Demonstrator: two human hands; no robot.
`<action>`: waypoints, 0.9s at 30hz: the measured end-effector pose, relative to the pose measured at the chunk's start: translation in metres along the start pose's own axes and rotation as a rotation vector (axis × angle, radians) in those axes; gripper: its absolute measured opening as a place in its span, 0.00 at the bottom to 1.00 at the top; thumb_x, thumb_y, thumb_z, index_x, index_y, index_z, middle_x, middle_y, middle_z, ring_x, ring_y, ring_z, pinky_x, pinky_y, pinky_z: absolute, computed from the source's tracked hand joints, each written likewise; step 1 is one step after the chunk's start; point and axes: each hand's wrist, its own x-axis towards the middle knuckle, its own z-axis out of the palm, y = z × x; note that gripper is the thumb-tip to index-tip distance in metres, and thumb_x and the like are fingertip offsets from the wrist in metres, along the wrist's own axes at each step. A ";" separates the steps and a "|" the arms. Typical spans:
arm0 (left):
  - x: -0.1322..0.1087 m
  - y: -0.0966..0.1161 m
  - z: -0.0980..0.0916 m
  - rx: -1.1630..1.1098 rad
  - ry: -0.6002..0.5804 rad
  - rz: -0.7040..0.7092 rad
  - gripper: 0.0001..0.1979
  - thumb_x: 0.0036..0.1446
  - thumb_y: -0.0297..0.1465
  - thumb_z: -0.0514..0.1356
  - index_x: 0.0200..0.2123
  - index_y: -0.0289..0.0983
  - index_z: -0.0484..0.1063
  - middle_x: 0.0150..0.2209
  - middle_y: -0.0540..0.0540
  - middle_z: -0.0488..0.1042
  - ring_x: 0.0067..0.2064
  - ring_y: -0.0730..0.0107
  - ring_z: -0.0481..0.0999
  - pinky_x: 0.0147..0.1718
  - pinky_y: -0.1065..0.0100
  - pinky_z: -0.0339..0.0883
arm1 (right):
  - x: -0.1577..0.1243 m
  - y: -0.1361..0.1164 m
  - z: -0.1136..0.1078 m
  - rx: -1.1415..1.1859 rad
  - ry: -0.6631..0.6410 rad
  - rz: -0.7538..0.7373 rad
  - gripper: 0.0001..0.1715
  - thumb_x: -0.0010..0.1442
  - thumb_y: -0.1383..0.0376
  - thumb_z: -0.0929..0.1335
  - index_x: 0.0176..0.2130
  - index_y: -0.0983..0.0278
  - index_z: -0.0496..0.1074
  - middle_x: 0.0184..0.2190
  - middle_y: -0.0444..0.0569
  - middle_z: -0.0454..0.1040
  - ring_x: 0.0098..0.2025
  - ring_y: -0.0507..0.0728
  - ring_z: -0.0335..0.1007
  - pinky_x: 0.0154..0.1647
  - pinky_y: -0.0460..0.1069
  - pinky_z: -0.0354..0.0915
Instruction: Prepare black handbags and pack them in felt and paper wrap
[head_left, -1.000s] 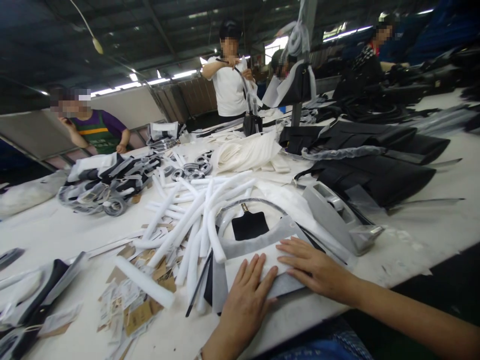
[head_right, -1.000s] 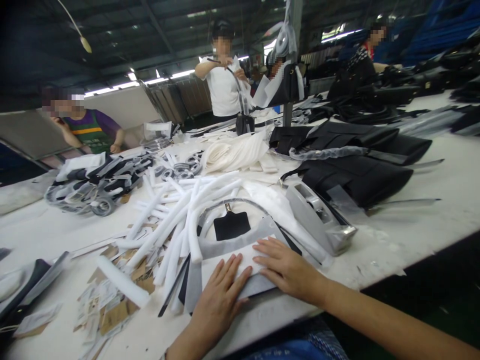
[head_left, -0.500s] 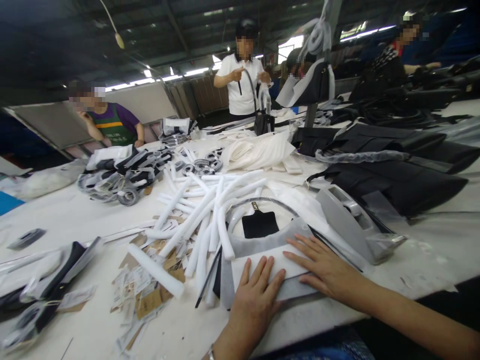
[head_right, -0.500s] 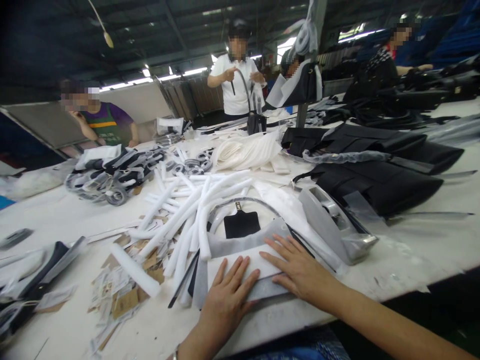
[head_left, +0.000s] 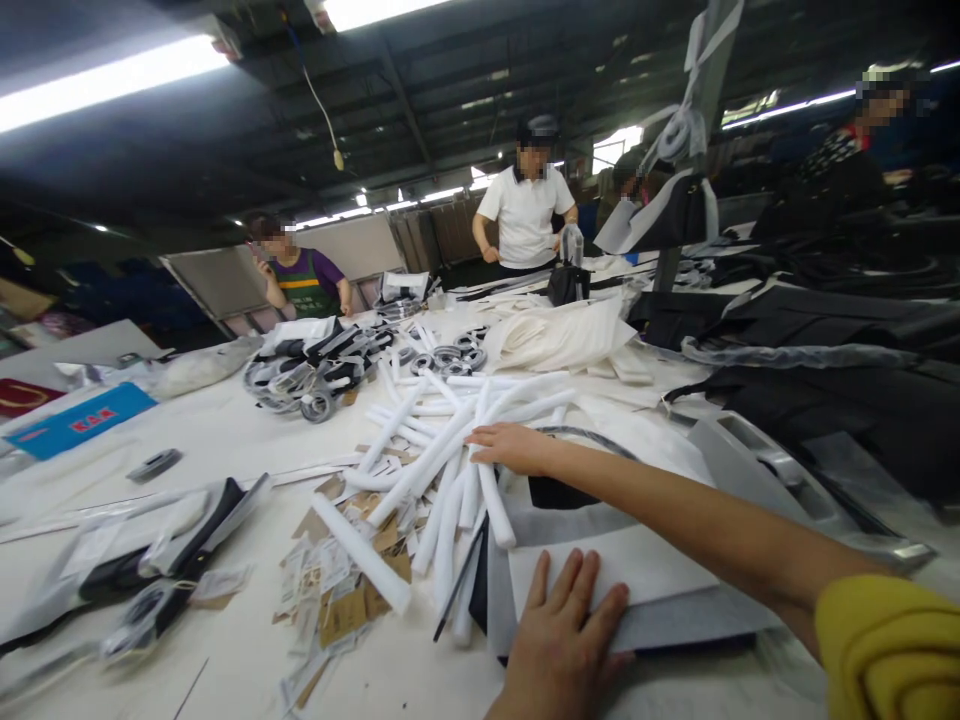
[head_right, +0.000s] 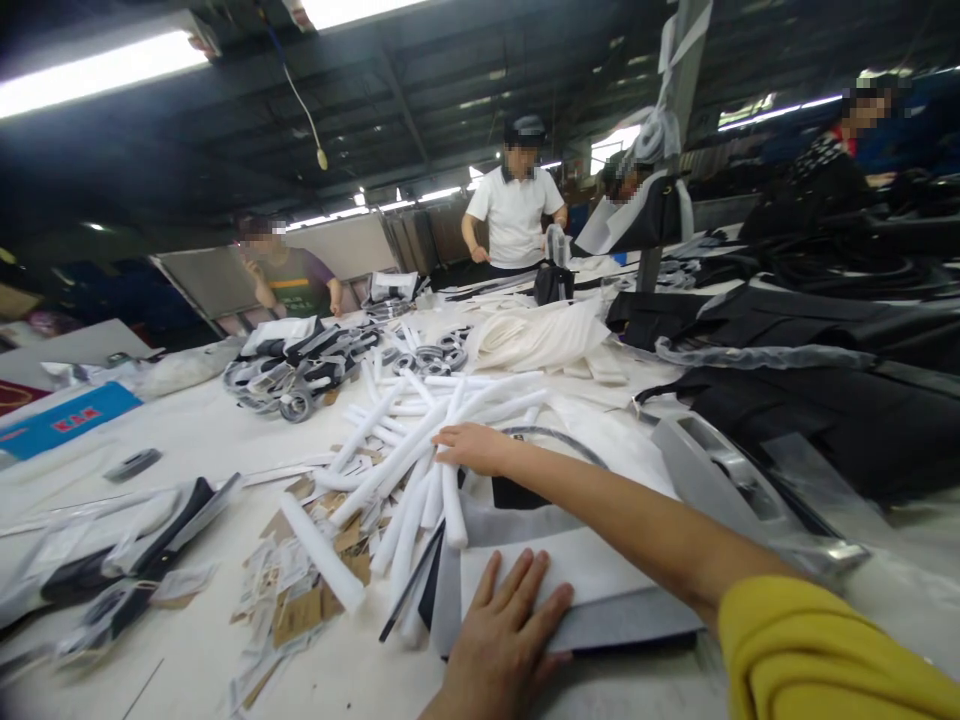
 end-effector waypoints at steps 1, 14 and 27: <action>0.000 0.000 -0.001 -0.006 -0.012 0.000 0.28 0.67 0.49 0.54 0.65 0.45 0.62 0.67 0.43 0.63 0.67 0.55 0.65 0.61 0.47 0.67 | 0.006 0.000 -0.002 -0.007 0.004 -0.014 0.14 0.62 0.74 0.71 0.48 0.66 0.76 0.56 0.53 0.76 0.60 0.62 0.70 0.59 0.61 0.66; 0.019 -0.004 -0.012 -0.190 -0.334 -0.065 0.28 0.64 0.33 0.63 0.65 0.42 0.63 0.65 0.35 0.66 0.64 0.46 0.68 0.59 0.42 0.67 | -0.212 -0.127 -0.138 -0.055 0.307 0.269 0.19 0.70 0.60 0.66 0.59 0.50 0.73 0.48 0.49 0.78 0.51 0.58 0.75 0.53 0.52 0.71; 0.062 -0.030 -0.051 -0.344 -0.483 -0.012 0.25 0.62 0.30 0.64 0.62 0.47 0.68 0.61 0.41 0.72 0.54 0.54 0.80 0.50 0.55 0.77 | -0.238 -0.230 0.001 -0.215 0.445 0.697 0.24 0.66 0.75 0.61 0.53 0.57 0.76 0.42 0.50 0.81 0.39 0.57 0.78 0.39 0.49 0.74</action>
